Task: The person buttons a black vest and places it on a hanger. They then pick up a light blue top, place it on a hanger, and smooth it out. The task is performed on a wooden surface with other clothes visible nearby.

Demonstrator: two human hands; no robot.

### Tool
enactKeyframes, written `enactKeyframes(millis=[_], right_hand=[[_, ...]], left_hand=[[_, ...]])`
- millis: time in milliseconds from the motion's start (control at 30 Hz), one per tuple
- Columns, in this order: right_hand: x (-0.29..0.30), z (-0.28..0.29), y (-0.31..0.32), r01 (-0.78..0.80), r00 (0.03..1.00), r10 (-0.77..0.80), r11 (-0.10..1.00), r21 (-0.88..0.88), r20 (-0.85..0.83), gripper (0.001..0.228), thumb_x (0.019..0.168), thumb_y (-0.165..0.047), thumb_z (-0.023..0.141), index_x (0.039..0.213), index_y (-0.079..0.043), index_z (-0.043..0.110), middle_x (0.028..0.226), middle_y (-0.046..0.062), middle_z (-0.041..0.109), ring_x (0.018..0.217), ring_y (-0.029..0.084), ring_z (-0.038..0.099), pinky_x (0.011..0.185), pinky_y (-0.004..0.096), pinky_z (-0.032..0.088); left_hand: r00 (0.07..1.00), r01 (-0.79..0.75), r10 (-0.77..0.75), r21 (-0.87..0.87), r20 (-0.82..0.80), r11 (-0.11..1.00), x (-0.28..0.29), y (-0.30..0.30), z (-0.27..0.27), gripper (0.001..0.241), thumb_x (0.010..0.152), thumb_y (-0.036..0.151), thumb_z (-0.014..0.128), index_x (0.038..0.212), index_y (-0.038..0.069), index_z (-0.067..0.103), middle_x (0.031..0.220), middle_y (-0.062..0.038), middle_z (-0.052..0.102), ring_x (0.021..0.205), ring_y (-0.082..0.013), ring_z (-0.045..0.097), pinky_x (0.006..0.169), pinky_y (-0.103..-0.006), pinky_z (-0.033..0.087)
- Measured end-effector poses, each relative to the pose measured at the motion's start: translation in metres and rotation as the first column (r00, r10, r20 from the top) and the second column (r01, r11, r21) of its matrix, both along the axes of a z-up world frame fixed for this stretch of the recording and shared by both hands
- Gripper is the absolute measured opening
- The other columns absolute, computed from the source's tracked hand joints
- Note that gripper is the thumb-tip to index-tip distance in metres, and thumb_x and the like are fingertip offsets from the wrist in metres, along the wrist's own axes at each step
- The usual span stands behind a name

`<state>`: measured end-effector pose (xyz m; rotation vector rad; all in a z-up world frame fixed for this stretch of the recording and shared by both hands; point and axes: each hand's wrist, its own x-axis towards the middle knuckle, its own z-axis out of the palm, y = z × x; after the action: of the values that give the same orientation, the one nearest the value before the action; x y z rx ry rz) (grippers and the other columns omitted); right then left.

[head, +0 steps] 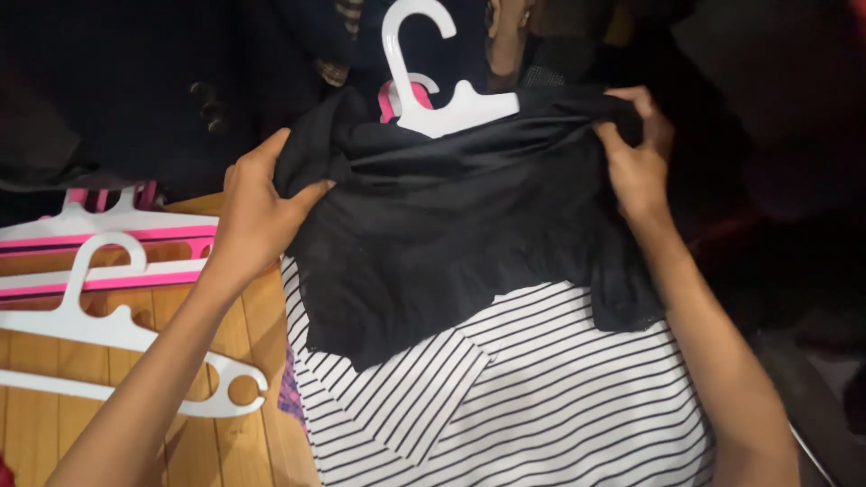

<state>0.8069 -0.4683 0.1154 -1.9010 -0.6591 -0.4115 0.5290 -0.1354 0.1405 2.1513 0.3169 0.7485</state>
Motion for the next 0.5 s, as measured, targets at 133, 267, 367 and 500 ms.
enactKeyframes(millis=[133,267,367,500], right_hand=[[0.050,-0.046,0.026,-0.040,0.998,0.041,0.999,-0.030,0.049,0.034,0.089,-0.002,0.069,0.122,-0.012,0.070,0.109,0.021,0.066,0.105,0.036,0.063,0.096,0.047,0.048],[0.078,-0.093,0.036,0.020,1.000,-0.015,0.969,-0.244,0.019,0.031,0.089,-0.014,0.075,0.119,-0.020,0.072,0.110,0.017,0.069,0.107,0.040,0.065,0.093,0.049,0.050],[0.071,-0.092,0.038,0.047,0.999,-0.036,0.915,-0.401,0.034,0.031,0.090,-0.021,0.076,0.121,-0.024,0.071,0.113,0.017,0.066,0.109,0.042,0.063,0.092,0.050,0.050],[0.054,-0.067,0.039,-0.007,1.000,0.011,0.915,-0.403,0.006,0.033,0.094,-0.020,0.070,0.126,-0.024,0.066,0.121,0.016,0.067,0.114,0.040,0.062,0.095,0.049,0.048]], left_hand=[[0.989,-0.126,0.134,0.127,-0.058,0.984,0.029,0.012,-0.038,0.057,0.076,0.006,0.088,0.126,-0.009,0.065,0.104,-0.032,0.071,0.097,-0.0519,0.068,0.075,-0.0556,0.055],[0.963,-0.175,0.226,0.299,-0.146,0.938,0.046,0.025,-0.092,0.051,0.077,0.005,0.084,0.125,-0.002,0.065,0.107,-0.024,0.069,0.105,-0.0452,0.062,0.088,-0.0532,0.046],[0.939,-0.215,0.307,0.431,-0.157,0.877,0.047,0.017,-0.097,0.050,0.076,0.009,0.086,0.122,0.001,0.067,0.116,-0.017,0.062,0.112,-0.0396,0.052,0.094,-0.0490,0.039],[0.954,-0.199,0.274,0.429,-0.120,0.881,0.048,0.018,-0.092,0.051,0.073,0.004,0.087,0.119,-0.003,0.065,0.125,-0.017,0.051,0.117,-0.0385,0.046,0.094,-0.0464,0.040]])
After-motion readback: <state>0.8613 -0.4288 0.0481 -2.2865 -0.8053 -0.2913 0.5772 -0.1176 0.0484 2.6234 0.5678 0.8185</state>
